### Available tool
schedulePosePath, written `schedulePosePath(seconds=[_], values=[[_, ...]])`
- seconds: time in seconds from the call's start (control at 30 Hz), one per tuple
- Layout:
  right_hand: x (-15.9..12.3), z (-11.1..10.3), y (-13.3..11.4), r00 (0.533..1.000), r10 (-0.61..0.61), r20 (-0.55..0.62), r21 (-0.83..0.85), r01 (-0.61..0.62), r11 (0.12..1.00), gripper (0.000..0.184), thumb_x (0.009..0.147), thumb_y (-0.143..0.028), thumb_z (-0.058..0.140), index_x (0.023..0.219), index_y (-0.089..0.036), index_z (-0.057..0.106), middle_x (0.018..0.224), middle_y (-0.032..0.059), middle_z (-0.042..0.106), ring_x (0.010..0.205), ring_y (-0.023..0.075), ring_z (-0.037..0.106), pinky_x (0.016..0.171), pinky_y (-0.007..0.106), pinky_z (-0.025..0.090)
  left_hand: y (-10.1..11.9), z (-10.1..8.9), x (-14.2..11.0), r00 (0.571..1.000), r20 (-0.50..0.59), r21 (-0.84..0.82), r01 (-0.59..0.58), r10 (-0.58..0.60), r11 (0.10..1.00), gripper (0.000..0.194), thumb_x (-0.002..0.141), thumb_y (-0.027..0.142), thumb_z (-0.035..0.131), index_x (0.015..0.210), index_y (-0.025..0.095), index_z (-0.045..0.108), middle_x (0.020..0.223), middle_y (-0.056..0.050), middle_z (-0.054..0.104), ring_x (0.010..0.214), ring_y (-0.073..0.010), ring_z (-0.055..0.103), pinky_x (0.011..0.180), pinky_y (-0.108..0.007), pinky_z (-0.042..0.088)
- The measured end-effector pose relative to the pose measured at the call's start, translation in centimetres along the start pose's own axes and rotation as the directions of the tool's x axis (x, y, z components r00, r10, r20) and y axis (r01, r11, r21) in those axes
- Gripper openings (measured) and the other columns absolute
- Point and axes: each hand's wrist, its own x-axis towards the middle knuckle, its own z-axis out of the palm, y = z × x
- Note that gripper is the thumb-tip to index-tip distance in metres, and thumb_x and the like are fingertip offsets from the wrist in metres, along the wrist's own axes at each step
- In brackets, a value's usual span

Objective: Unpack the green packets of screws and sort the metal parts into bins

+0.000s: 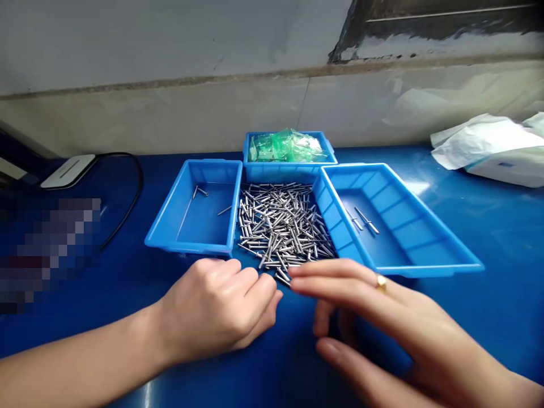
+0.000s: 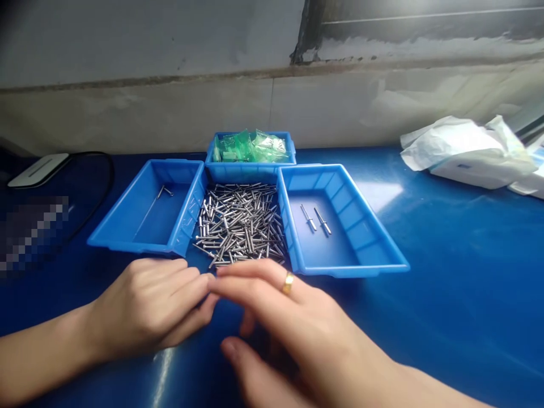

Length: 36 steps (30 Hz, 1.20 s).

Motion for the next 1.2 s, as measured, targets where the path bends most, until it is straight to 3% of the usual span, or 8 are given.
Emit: schedulePosePath(seconds=[0.1,0.2,0.37,0.57,0.73,0.87,1.0,1.2], values=[[0.7,0.0,0.1,0.993,-0.110,0.047,-0.143,0.116,0.983,0.040,0.119,-0.048,0.087,0.155,-0.031,0.091,0.138,0.0182,0.094,0.096,0.0298,0.093,0.077,0.036,0.081,0.2,0.0,-0.3,1.000,-0.013,0.054,0.016,-0.016,0.998,0.056,0.130,0.006,0.049,0.084,0.022,0.078,0.062,0.004,0.068,0.048,-0.0195,0.064,0.045,-0.044,0.044],[1.8,-0.3,0.0,0.966,-0.233,0.113,-0.257,0.255,0.932,0.027,0.123,-0.025,0.075,0.143,-0.025,0.092,0.135,0.0168,0.096,0.096,0.0252,0.095,0.079,0.029,0.080,0.3,0.1,-0.5,0.999,0.005,0.073,0.046,-0.047,0.996,0.051,0.130,0.008,0.051,0.092,0.019,0.082,0.066,0.004,0.072,0.049,-0.0191,0.068,0.044,-0.043,0.047],[2.9,-0.4,-0.2,0.911,-0.376,0.172,-0.348,0.413,0.842,0.044,0.123,-0.001,0.050,0.124,-0.018,0.091,0.127,0.0157,0.098,0.099,0.0212,0.097,0.086,0.023,0.078,0.2,0.3,-0.8,0.999,0.025,0.064,0.035,-0.037,0.997,0.043,0.130,0.007,0.050,0.109,0.011,0.087,0.072,0.002,0.079,0.052,-0.0194,0.075,0.046,-0.042,0.051],[1.7,-0.1,0.1,0.932,-0.320,0.170,-0.378,0.362,0.852,0.019,0.123,-0.027,0.077,0.132,-0.026,0.093,0.129,0.0150,0.095,0.101,0.0274,0.092,0.083,0.032,0.079,-0.1,0.2,-0.5,1.000,0.017,0.019,-0.013,0.013,1.000,0.044,0.130,0.004,0.052,0.104,0.014,0.086,0.070,0.004,0.075,0.052,-0.0183,0.072,0.047,-0.040,0.050],[0.8,0.0,0.2,0.943,-0.288,0.169,-0.386,0.332,0.860,0.020,0.122,-0.042,0.082,0.131,-0.027,0.092,0.121,0.0149,0.092,0.099,0.0294,0.090,0.077,0.034,0.077,-0.4,0.1,-0.4,0.997,0.063,-0.031,-0.051,0.053,0.998,0.048,0.126,0.000,0.054,0.089,0.023,0.074,0.067,0.006,0.069,0.050,-0.0178,0.063,0.048,-0.040,0.045],[1.6,-0.2,-0.1,0.935,-0.300,0.188,-0.357,0.350,0.866,0.011,0.121,-0.026,0.079,0.125,-0.027,0.089,0.114,0.0114,0.091,0.095,0.0272,0.089,0.075,0.031,0.075,-0.6,0.3,-0.7,0.993,0.080,-0.107,-0.076,0.085,0.991,0.037,0.122,0.004,0.066,0.091,0.023,0.072,0.073,0.006,0.070,0.055,-0.0157,0.063,0.052,-0.038,0.044],[2.8,-0.7,-0.2,0.908,-0.351,0.227,-0.301,0.408,0.862,0.033,0.119,-0.001,0.057,0.111,-0.023,0.080,0.105,0.0097,0.091,0.084,0.0219,0.089,0.067,0.027,0.069,-0.6,0.1,-0.6,0.993,0.046,-0.188,-0.102,0.112,0.977,0.037,0.123,0.004,0.067,0.091,0.021,0.075,0.073,0.005,0.070,0.056,-0.0155,0.059,0.052,-0.039,0.042],[3.3,-1.3,0.1,0.886,-0.377,0.269,-0.212,0.437,0.874,0.045,0.124,0.003,0.047,0.097,-0.025,0.069,0.072,-0.0058,0.069,0.051,0.0119,0.062,0.049,0.028,0.047,-0.5,-0.4,-0.4,0.989,0.031,-0.305,-0.127,0.143,0.944,0.030,0.124,0.011,0.083,0.095,0.019,0.081,0.075,0.005,0.074,0.059,-0.0149,0.062,0.053,-0.038,0.046]])
